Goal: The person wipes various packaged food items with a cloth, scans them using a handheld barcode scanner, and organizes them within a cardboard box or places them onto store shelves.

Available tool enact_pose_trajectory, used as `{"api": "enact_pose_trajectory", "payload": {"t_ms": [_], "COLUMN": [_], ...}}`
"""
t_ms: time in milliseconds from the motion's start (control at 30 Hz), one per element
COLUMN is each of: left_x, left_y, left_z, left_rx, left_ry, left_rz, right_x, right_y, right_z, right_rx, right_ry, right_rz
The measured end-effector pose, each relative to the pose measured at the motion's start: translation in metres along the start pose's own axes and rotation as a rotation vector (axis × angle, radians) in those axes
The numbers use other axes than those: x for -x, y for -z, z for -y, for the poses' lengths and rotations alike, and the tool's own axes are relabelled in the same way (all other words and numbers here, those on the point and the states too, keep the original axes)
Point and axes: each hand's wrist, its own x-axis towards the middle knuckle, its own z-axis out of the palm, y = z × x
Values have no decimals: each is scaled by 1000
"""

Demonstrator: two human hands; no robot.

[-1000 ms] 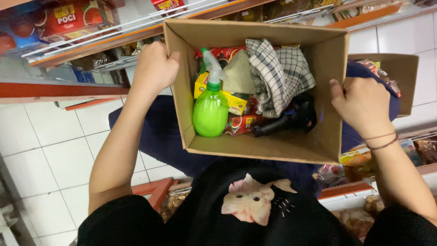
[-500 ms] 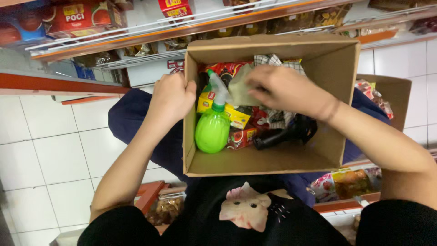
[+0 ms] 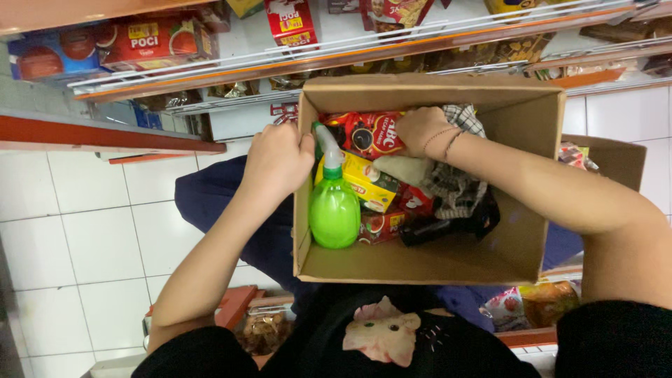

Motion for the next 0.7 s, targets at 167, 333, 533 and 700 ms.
{"api": "enact_pose_trajectory", "payload": {"t_ms": [167,333,533,700], "left_x": [1,-7,-13,-49], "left_y": [5,16,29,23], "left_z": [-2,-9,-28,-50], "left_rx": [-25,-115,-208,434], "left_ry": [2,-87,-156,-558], "left_rz": [6,-17,-224,64], "right_x": [32,75,125,162], "right_y": [-10,3,51,68], "right_z": [10,19,11,-2], "right_rx": [206,211,190,53], "right_ry": [136,241,387,589], "right_rz": [-146,-531,-896,-1257]}}
